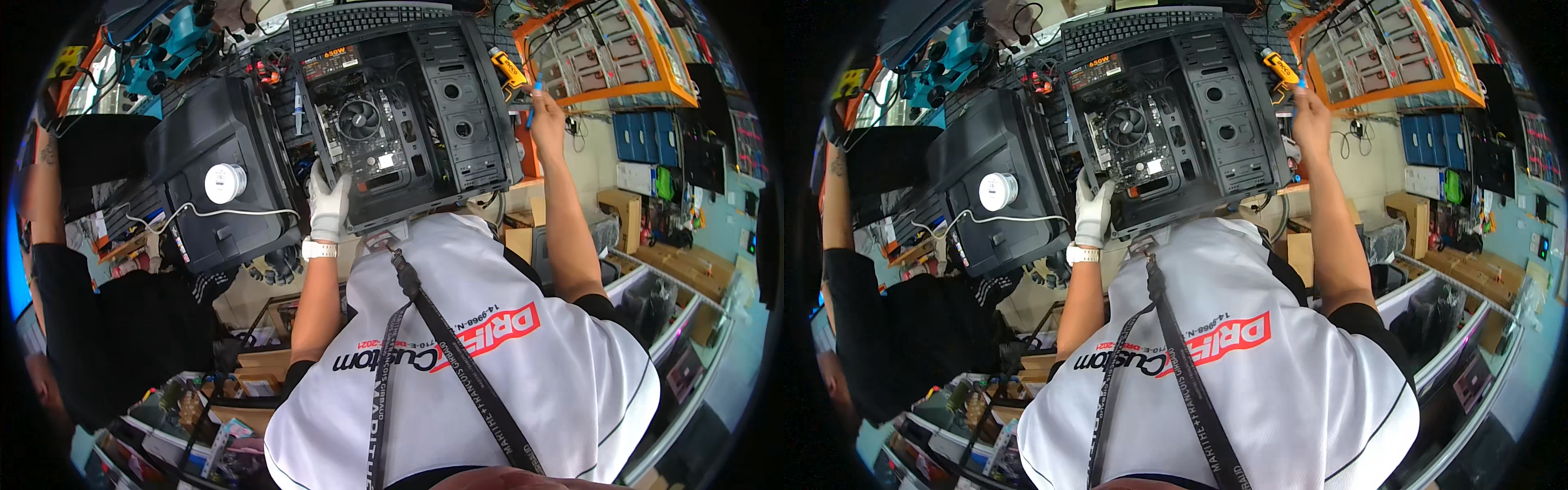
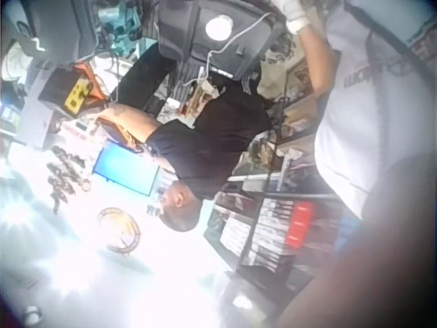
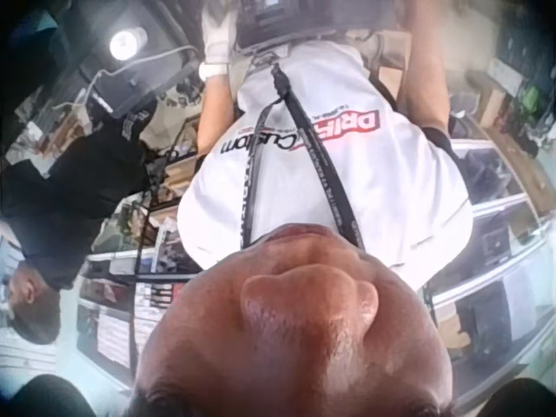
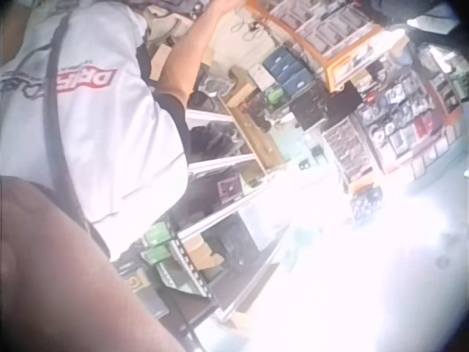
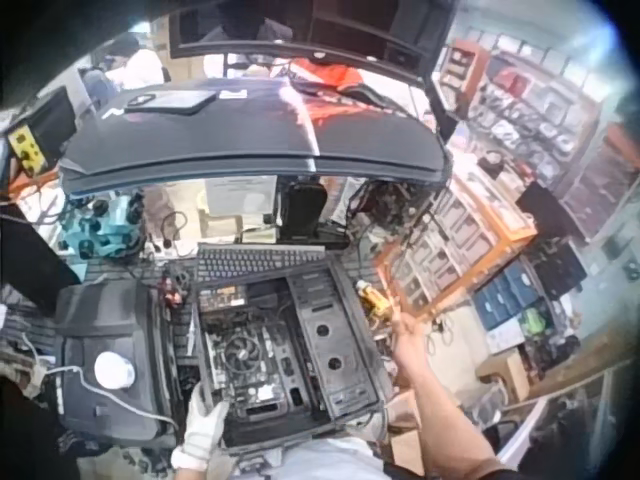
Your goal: The person connects cables to a motherboard inside a computer case and wipes the side of the case with a yellow cloth.
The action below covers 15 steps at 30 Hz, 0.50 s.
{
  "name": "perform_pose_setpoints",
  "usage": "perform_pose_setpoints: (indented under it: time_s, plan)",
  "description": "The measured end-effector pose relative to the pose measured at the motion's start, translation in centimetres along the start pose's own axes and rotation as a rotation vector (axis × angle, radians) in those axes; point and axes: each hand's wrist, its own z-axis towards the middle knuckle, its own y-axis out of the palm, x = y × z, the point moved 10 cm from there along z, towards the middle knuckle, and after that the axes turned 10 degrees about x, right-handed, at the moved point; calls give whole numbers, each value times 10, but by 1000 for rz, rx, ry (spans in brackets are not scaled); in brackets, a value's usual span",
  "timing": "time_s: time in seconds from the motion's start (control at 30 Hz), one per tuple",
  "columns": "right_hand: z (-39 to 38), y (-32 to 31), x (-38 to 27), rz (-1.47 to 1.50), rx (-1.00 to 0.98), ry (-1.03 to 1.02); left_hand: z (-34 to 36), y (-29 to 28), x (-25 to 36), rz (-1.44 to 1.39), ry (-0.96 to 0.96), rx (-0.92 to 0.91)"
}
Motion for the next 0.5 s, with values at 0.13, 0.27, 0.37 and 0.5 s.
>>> perform_pose_setpoints:
  time_s: [0.13, 0.27, 0.37, 0.5]
  plan:
    - [68, -38, 83, -256, 136, -179, -43, -3, 21, 149, -70, 15]
    - [109, -3, 111, -437, -17, -192, -98, -2, 4, 245, -98, 196]
    - [144, 26, 137, -608, -190, -94, -131, -3, -21, 132, -189, 364]
    - [197, 77, 150, -669, -289, -137, -122, -2, 12, 184, -156, 504]
